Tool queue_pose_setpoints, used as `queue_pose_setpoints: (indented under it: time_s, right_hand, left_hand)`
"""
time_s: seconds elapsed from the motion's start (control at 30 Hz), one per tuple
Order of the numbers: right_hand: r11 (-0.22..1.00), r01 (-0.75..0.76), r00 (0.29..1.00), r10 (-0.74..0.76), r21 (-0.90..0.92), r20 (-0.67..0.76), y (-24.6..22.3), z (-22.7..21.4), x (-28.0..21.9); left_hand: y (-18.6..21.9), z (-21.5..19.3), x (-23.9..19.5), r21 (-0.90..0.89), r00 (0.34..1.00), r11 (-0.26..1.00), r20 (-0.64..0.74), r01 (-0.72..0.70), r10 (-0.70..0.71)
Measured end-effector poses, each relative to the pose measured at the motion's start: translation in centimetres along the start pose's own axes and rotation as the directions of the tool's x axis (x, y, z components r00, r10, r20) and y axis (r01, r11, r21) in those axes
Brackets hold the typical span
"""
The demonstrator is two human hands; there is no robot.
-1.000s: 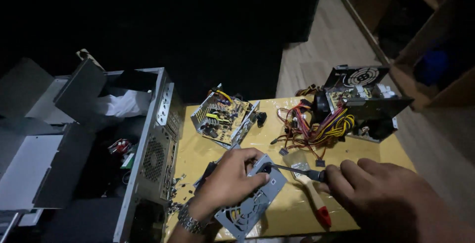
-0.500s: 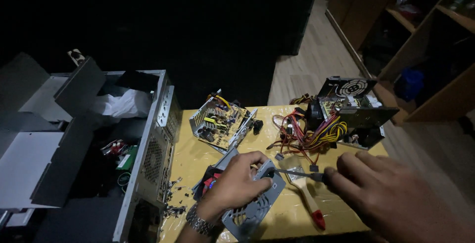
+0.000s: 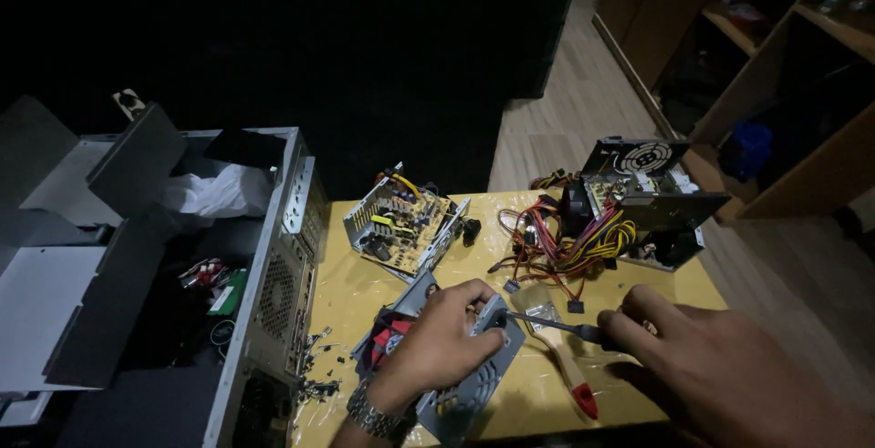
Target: The person cleans a computer power supply unit with a brush and then uses a screwdriver to remove and reattach a fan. They work on the unit placed on a yellow table alongside other disassembled computer parts.
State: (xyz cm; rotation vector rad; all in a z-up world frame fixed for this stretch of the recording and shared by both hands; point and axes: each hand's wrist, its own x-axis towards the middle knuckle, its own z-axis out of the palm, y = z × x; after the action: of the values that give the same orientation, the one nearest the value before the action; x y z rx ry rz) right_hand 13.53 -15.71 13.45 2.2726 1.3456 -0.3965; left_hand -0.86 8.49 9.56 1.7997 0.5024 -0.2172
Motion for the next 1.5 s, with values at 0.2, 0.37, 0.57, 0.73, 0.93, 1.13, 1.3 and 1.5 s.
queue_pose_setpoints:
  time_s: [0.2,0.37,0.57,0.73,0.93,1.13,1.3,1.5]
  right_hand:
    - [0.998,0.060,0.970,-0.051,0.027,-0.237,-0.4,0.5,0.4]
    - [0.992,0.007,0.996,0.005,0.130,-0.088,0.5,0.5,0.1]
    - [0.957,-0.114,0.993,0.106,0.266,0.042,-0.5,-0.2,0.3]
    - [0.982,-0.031,0.996,0.045,0.188,-0.071,0.1,1.7,0.8]
    - [0.956,-0.050,0.992,0.081,0.288,-0.097,0.1,1.7,0.7]
    - [0.886,-0.148,0.986,0.164,0.438,0.001,0.2,0.7,0.7]
    - [0.921,-0.061,0.974,0.139,0.384,-0.178,0.7,2.5,0.8]
    - [0.828,-0.025,0.984,0.120,0.560,-0.133,1.3,5.5,1.9]
  left_hand:
    - [-0.2,0.6,0.2,0.099,0.998,0.995,-0.048,-0.032,0.037]
    - [-0.1,0.8,0.1,0.113,1.000,0.994,-0.025,0.012,-0.009]
    - [0.1,1.1,0.2,0.080,1.000,0.997,-0.029,0.002,0.000]
    - [-0.1,1.3,0.2,0.076,1.000,0.997,-0.007,0.020,-0.019]
    - [-0.8,1.5,0.8,0.093,1.000,0.995,-0.020,0.020,-0.018]
    - [-0.9,2.2,0.9,0.119,0.999,0.993,-0.025,0.027,-0.024]
    - [-1.1,2.8,1.4,0.199,0.996,0.980,-0.087,0.002,0.015]
    - [-4.3,4.6,3.6,0.290,0.991,0.957,-0.116,-0.029,0.066]
